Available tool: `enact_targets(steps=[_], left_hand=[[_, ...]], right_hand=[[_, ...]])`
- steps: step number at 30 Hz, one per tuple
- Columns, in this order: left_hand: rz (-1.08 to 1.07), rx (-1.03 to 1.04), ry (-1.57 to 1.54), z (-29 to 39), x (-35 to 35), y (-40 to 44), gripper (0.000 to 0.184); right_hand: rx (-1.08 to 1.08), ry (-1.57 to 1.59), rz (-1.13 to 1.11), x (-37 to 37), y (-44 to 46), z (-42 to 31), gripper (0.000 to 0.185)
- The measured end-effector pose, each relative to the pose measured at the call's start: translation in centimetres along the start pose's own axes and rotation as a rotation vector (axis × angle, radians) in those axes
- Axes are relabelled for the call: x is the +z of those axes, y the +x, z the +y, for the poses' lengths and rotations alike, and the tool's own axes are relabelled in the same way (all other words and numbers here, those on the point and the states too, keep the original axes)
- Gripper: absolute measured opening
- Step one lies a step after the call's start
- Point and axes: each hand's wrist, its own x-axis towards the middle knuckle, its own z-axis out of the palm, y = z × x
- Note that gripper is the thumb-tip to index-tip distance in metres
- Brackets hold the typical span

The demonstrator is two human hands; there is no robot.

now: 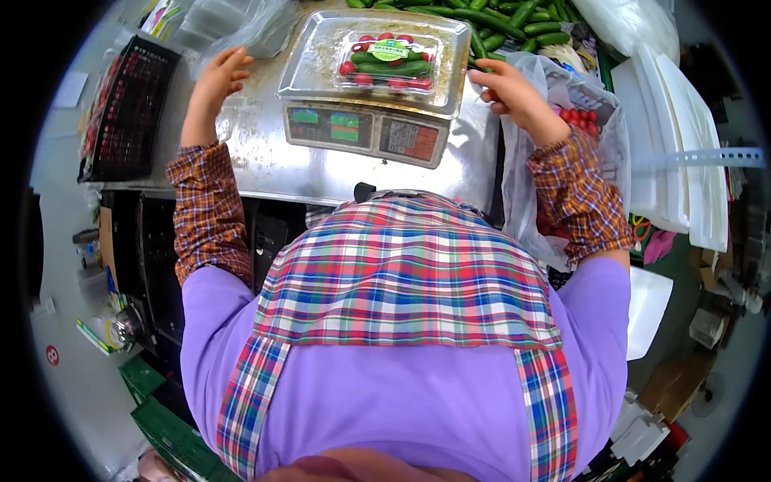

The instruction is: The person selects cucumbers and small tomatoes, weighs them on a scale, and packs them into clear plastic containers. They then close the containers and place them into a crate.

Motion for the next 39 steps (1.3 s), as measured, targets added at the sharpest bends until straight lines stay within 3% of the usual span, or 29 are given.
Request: enact_targets(steps=[8,11,13,14,15,16,18,20,24,25,27,29,30,32,34,35,36,37,39], left_hand=[[-0.025,-0.002,-0.164,-2.6,-1.0,0.0,0.052],[-0.053,-0.021,-0.179,-2.6,0.7,-0.1,0.051],[-0.102,-0.037,-0.161,-3.0,2.4,0.2,0.051],[-0.149,-0.045,-0.136,-3.2,3.6,0.6,0.053],[-0.191,-0.023,-0.086,-3.1,5.1,0.8,0.056],[-0.239,-0.002,-0.036,-3.0,6.6,1.0,0.058],[-0.195,0.168,0.052,-4.4,10.0,2.8,0.065],[-0.244,0.032,0.197,-1.4,11.6,2.0,0.064],[-0.371,0.036,0.665,-1.1,13.9,3.7,0.075],[-0.498,0.041,0.591,-0.8,13.8,3.9,0.082],[-0.432,0.035,0.705,-0.3,14.7,3.4,0.086],[-0.487,-0.032,0.6,-0.2,14.6,3.7,0.083],[-0.419,-0.019,0.487,-0.3,14.7,3.2,0.07],[-0.483,0.092,0.497,-3.3,15.0,6.6,0.064],[-0.27,0.131,0.095,-1.1,16.1,2.5,0.064],[-0.289,0.085,0.085,0.2,15.9,1.5,0.053],[-0.456,0.11,0.218,2.8,14.7,-0.9,0.042],[-0.476,0.157,-0.332,-2.0,15.5,0.8,0.034],[-0.487,0.084,-0.306,-0.2,14.6,-0.6,0.048]], right_hand=[[0.029,0.062,-0.019,0.0,-0.6,-0.9,0.052],[-0.127,-0.203,-0.068,1.6,-2.8,-2.4,0.041],[-0.647,-0.549,-0.156,5.5,-7.7,-5.4,0.026],[-0.704,-0.702,-0.253,7.9,-11.8,-8.6,0.026],[-0.936,-0.874,-0.385,9.8,-14.9,-11.4,0.025],[-1.012,-0.859,-0.512,11.1,-17.3,-12.8,0.029],[-1.09,-1.062,-0.635,13.7,-21.6,-15.2,0.026],[-1.107,-1.258,-0.708,15.8,-24.2,-16.4,0.026],[-1.223,-1.275,-0.729,18.3,-24.5,-15.1,0.024],[-1.241,-1.27,-0.727,18.7,-24.2,-14.8,0.023],[-1.256,-1.24,-0.719,19.6,-23.0,-14.2,0.022],[-1.285,-1.209,-0.704,20.1,-22.5,-13.9,0.021],[-1.292,-1.202,-0.698,20.2,-22.1,-13.8,0.021],[-1.289,-1.183,-0.684,20.3,-21.3,-13.7,0.02],[-1.278,-1.167,-0.661,20.0,-20.6,-13.2,0.019],[-1.261,-1.151,-0.633,19.4,-20.2,-13.3,0.018],[-1.269,-1.136,-0.631,19.3,-19.9,-13.4,0.018],[-1.281,-1.122,-0.64,19.7,-19.7,-13.3,0.018],[-1.232,-1.111,-0.608,19.3,-19.0,-13.7,0.017]])
